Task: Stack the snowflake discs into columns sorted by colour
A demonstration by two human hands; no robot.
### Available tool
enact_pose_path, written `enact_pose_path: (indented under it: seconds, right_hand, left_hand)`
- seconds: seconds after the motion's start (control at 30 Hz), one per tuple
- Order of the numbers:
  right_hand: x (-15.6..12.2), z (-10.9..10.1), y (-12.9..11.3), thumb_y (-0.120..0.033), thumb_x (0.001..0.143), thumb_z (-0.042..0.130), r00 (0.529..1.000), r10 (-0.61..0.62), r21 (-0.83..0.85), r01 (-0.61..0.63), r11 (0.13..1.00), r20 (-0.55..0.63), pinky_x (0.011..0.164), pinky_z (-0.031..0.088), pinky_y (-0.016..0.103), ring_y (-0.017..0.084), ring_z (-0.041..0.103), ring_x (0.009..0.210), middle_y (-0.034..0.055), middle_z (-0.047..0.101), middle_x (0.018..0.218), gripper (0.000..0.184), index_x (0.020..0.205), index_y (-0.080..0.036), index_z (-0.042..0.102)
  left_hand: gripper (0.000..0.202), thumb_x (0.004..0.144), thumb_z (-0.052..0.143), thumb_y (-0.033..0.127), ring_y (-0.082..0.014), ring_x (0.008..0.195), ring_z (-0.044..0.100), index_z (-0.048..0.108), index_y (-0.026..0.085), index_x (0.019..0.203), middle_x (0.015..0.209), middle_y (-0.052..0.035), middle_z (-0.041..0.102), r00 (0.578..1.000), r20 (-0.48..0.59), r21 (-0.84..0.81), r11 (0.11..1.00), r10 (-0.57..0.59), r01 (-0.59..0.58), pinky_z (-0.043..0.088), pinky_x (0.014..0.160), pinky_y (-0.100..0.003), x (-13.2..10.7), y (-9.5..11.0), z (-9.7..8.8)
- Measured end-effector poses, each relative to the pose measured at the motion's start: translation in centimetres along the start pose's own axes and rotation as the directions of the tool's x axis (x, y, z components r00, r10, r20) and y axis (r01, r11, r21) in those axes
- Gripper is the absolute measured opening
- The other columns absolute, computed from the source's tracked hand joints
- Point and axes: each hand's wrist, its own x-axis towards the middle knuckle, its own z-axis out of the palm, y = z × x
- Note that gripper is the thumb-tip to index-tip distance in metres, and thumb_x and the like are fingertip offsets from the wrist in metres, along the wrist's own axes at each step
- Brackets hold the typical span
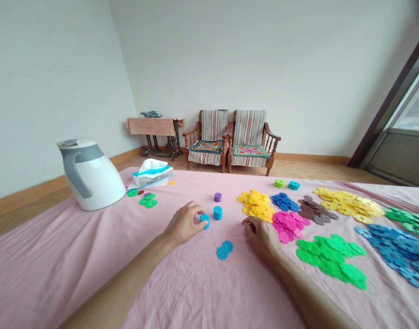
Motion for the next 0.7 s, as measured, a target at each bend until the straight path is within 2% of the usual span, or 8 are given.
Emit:
enact_pose_path:
  seconds: [0.23, 0.37, 0.47, 0.57, 0.63, 0.7]
  right_hand:
    - [-0.2, -0.4, -0.3, -0.023, 0.083, 0.039, 1.000, -0.004, 0.010, 0.004, 1.000, 0.002, 0.059, 0.034, 0.022, 0.015, 0.060, 0.072, 0.0035, 0.068, 0.079, 0.027, 0.085, -0.019, 0.066]
    - [0.0, -0.2, -0.1, -0.022, 0.082, 0.042, 1.000, 0.020, 0.001, -0.020, 1.000, 0.011, 0.058, 0.034, 0.021, 0.015, 0.060, 0.073, 0.0032, 0.069, 0.080, 0.025, 0.083, -0.020, 0.066]
    - [0.1, 0.0, 0.0, -0.022, 0.082, 0.043, 1.000, 0.014, 0.005, -0.014, 1.000, 0.008, 0.059, 0.034, 0.021, 0.015, 0.061, 0.074, 0.0033, 0.069, 0.081, 0.024, 0.083, -0.020, 0.066]
    - [0.1, 0.0, 0.0, -0.022, 0.082, 0.043, 1.000, 0.021, 0.004, -0.021, 1.000, 0.006, 0.058, 0.034, 0.021, 0.015, 0.061, 0.074, 0.0033, 0.070, 0.080, 0.023, 0.082, -0.020, 0.066]
    - [0.1, 0.0, 0.1, -0.022, 0.082, 0.043, 1.000, 0.015, 0.002, -0.015, 1.000, 0.002, 0.059, 0.034, 0.021, 0.015, 0.061, 0.074, 0.0031, 0.070, 0.080, 0.023, 0.082, -0.020, 0.066]
    - [0.1, 0.0, 0.1, -0.022, 0.082, 0.043, 1.000, 0.009, 0.003, -0.009, 1.000, 0.000, 0.059, 0.034, 0.021, 0.015, 0.061, 0.075, 0.0030, 0.070, 0.080, 0.024, 0.082, -0.020, 0.066]
  left_hand:
    - [0.017, 0.070, 0.062, 0.020, -0.0141, 0.070, 0.056, 0.064, 0.020, 0.087, 0.085, -0.0007, 0.058, 1.000, -0.015, -0.006, 1.000, 0.001, -0.001, 0.044, 0.068, -0.025, 0.0, 0.2, -0.2]
    - [0.013, 0.074, 0.060, 0.020, -0.0141, 0.072, 0.055, 0.062, 0.019, 0.086, 0.087, -0.0012, 0.058, 0.999, -0.033, -0.033, 0.999, 0.027, -0.028, 0.043, 0.069, -0.025, -0.3, 1.4, -0.9]
    - [0.002, 0.074, 0.061, 0.019, -0.0128, 0.069, 0.054, 0.060, 0.018, 0.074, 0.077, 0.0007, 0.057, 0.984, 0.127, -0.093, 0.989, 0.125, -0.113, 0.041, 0.063, -0.022, -0.9, 2.9, -1.1]
    - [0.012, 0.070, 0.069, 0.025, -0.0137, 0.069, 0.054, 0.059, 0.019, 0.075, 0.075, 0.0015, 0.058, 0.928, 0.306, -0.114, 0.976, 0.211, -0.184, 0.040, 0.062, -0.022, -1.7, 4.0, -0.6]
    - [0.021, 0.066, 0.073, 0.027, -0.0153, 0.072, 0.054, 0.059, 0.019, 0.079, 0.078, 0.0012, 0.060, 0.902, 0.359, -0.124, 0.970, 0.240, -0.209, 0.040, 0.064, -0.023, -2.1, 4.4, 0.0]
    - [0.027, 0.063, 0.075, 0.027, -0.0164, 0.075, 0.055, 0.058, 0.019, 0.082, 0.081, 0.0005, 0.060, 0.897, 0.369, -0.129, 0.969, 0.243, -0.209, 0.041, 0.066, -0.023, -2.3, 4.5, 0.6]
